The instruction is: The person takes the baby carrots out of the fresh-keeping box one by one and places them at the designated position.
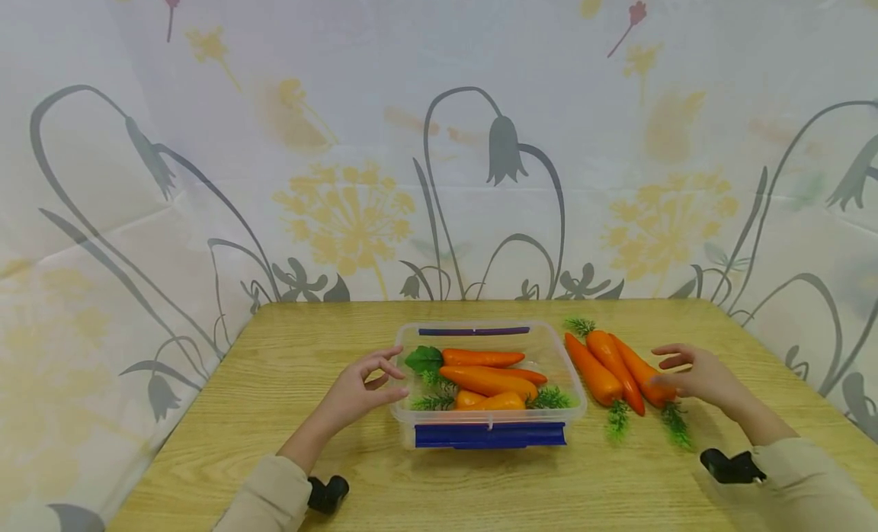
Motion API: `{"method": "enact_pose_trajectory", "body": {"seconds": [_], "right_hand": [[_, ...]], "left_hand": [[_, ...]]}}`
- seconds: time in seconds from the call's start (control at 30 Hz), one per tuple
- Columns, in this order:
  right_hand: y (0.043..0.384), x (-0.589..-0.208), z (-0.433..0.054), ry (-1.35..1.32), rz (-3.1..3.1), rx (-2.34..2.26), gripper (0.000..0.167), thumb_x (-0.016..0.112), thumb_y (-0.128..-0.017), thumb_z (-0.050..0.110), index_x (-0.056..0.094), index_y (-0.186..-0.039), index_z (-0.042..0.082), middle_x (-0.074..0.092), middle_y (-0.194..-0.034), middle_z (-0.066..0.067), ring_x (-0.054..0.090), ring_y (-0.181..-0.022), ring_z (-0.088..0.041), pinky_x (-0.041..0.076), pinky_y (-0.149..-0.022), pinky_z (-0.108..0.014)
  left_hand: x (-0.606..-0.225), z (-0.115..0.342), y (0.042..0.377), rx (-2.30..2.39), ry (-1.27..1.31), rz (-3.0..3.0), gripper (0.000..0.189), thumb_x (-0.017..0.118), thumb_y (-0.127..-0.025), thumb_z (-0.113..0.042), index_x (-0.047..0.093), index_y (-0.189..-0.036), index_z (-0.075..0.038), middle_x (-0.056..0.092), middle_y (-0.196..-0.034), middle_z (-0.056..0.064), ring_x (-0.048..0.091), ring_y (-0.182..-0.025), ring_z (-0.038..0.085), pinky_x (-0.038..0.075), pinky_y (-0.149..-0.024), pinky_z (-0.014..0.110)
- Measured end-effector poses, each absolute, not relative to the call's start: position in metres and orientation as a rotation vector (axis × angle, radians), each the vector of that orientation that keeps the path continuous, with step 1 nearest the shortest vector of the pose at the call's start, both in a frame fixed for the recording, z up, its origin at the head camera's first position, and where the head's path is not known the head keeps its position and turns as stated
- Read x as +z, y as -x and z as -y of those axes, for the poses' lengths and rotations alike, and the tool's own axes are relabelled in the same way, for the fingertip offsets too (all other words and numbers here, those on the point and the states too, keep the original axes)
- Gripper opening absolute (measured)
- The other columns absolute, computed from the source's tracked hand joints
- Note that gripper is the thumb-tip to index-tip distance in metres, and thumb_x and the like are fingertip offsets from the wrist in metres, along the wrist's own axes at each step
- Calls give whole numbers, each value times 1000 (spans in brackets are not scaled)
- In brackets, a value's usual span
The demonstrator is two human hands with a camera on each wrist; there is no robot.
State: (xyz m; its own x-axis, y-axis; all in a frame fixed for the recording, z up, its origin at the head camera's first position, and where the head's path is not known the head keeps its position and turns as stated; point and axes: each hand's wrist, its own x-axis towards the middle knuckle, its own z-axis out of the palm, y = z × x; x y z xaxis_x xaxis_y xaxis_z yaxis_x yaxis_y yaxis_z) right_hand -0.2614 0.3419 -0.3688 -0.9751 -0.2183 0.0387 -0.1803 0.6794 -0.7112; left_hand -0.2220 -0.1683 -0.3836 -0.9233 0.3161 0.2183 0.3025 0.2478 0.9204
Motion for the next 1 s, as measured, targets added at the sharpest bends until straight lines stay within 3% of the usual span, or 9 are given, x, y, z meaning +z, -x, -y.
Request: {"method": "enact_pose_trajectory", "body": {"seconds": [0.7,1.0], "right_hand": [[265,-331,-314,488,-2899,-1160,56,68,-87,25,46,-129,-5,56,-112,-26,61,-92,-30,56,-71,-33],[271,-321,-297,552,-2873,-1186,53,67,-88,20,46,-130,-4,55,-113,-26,59,-95,-35,55,-73,-36]], "left_hand": [[-383,169,221,1812,-609,-2472,26,72,-83,-17,63,-97,2,36,-145,10,26,-135,30,32,-105,45],[-382,168,221,1820,-609,-2463,23,73,-83,-16,64,-96,0,35,-145,12,25,-136,30,32,-105,45]]}}
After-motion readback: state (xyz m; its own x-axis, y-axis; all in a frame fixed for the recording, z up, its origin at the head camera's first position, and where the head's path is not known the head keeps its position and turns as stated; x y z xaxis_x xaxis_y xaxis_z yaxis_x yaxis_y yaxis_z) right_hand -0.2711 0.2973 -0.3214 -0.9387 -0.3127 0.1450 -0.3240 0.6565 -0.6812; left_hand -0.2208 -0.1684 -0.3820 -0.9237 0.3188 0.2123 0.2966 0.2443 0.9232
